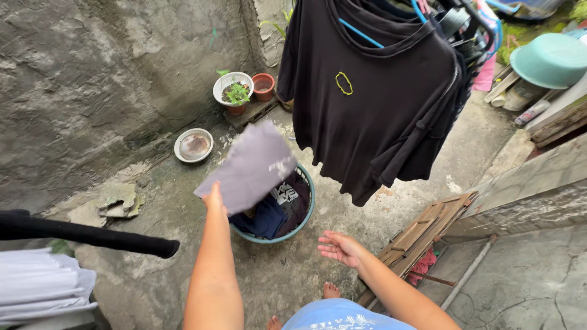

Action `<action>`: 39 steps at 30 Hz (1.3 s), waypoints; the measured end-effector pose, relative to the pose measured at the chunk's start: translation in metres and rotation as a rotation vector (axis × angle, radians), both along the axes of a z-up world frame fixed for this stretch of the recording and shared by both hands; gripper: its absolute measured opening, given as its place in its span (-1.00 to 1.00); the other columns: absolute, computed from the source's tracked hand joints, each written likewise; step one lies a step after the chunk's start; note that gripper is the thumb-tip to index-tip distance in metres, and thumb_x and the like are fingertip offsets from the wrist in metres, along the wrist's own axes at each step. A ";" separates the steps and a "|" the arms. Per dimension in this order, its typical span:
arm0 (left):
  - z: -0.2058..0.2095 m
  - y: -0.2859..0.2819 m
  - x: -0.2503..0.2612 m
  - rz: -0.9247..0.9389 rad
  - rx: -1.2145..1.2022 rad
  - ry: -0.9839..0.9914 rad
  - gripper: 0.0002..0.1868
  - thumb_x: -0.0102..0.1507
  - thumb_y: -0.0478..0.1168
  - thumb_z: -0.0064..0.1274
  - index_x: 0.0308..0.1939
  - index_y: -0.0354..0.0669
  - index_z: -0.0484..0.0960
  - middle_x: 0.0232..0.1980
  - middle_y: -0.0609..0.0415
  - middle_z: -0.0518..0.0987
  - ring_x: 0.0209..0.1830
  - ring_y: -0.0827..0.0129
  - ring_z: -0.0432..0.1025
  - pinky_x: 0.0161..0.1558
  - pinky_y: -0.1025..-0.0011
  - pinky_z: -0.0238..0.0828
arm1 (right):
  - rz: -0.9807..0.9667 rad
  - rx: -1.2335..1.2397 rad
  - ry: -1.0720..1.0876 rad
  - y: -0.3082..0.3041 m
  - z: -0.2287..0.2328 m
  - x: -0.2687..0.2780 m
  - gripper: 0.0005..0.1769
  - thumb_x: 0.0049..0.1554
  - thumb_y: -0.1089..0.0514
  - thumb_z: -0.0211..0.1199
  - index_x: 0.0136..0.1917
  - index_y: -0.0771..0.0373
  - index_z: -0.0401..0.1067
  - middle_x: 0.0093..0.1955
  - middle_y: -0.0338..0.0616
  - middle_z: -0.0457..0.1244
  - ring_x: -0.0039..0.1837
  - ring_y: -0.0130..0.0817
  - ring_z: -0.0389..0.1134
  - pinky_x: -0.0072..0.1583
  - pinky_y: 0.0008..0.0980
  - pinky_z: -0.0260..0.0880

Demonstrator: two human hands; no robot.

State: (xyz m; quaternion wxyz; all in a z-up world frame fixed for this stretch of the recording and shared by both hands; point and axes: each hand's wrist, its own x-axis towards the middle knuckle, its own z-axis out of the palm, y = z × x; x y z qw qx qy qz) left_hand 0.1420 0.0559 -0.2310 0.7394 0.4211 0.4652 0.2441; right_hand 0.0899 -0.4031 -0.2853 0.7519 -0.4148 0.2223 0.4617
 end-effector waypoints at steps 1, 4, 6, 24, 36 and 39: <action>-0.002 -0.007 0.003 -0.070 0.063 -0.022 -0.28 0.08 -0.07 0.28 0.25 -0.28 0.44 0.18 -0.14 0.57 0.07 0.05 0.56 0.04 -0.02 0.58 | 0.013 -0.014 -0.010 -0.002 0.001 0.001 -0.52 0.22 0.09 0.23 0.35 0.23 0.24 0.27 0.04 0.30 0.22 -0.03 0.42 0.20 -0.09 0.52; -0.008 -0.035 0.012 -0.311 0.022 0.056 -0.31 0.13 -0.09 0.26 0.26 -0.41 0.48 0.23 -0.33 0.52 0.15 -0.03 0.43 0.10 -0.03 0.40 | 0.032 -0.022 -0.072 -0.002 0.007 0.009 -0.52 0.24 0.11 0.17 0.39 0.27 0.25 0.25 0.05 0.33 0.21 -0.08 0.43 0.19 -0.12 0.53; -0.007 -0.051 0.020 -0.386 0.069 0.127 -0.32 0.12 -0.08 0.21 0.29 -0.30 0.51 0.30 -0.18 0.49 0.21 0.08 0.34 0.11 -0.08 0.26 | 0.027 -0.022 -0.118 0.002 0.020 0.018 -0.51 0.23 0.14 0.14 0.40 0.27 0.23 0.24 0.04 0.33 0.19 -0.09 0.44 0.18 -0.12 0.53; 0.350 -0.262 0.128 -0.868 1.225 -0.400 -0.41 0.19 -0.12 0.20 0.31 -0.02 0.49 0.58 -0.29 0.16 0.57 -0.06 0.12 0.45 0.20 0.08 | -0.532 -1.255 -2.265 -0.016 0.435 0.171 -0.71 0.03 0.31 0.36 0.06 0.25 0.50 0.19 -0.02 0.31 0.38 0.15 0.25 0.42 -0.03 0.24; 0.398 -0.278 0.125 -0.843 1.268 -0.398 -0.42 0.18 -0.11 0.15 0.29 0.02 0.48 0.59 -0.21 0.16 0.56 0.03 0.15 0.34 0.24 0.22 | -0.344 -1.989 -1.971 -0.021 0.449 0.321 -0.89 0.18 0.22 0.29 -0.02 0.17 0.40 -0.04 -0.12 0.30 0.04 -0.13 0.40 -0.02 -0.20 0.48; 0.401 -0.269 0.120 -0.809 1.328 -0.433 -0.44 0.20 -0.13 0.17 0.30 -0.02 0.50 0.58 -0.23 0.20 0.60 0.01 0.10 0.44 0.21 0.12 | -0.346 -1.841 -1.918 -0.016 0.449 0.329 -0.79 0.04 0.09 0.28 -0.07 0.20 0.41 -0.05 -0.07 0.32 -0.02 -0.06 0.42 -0.10 -0.13 0.47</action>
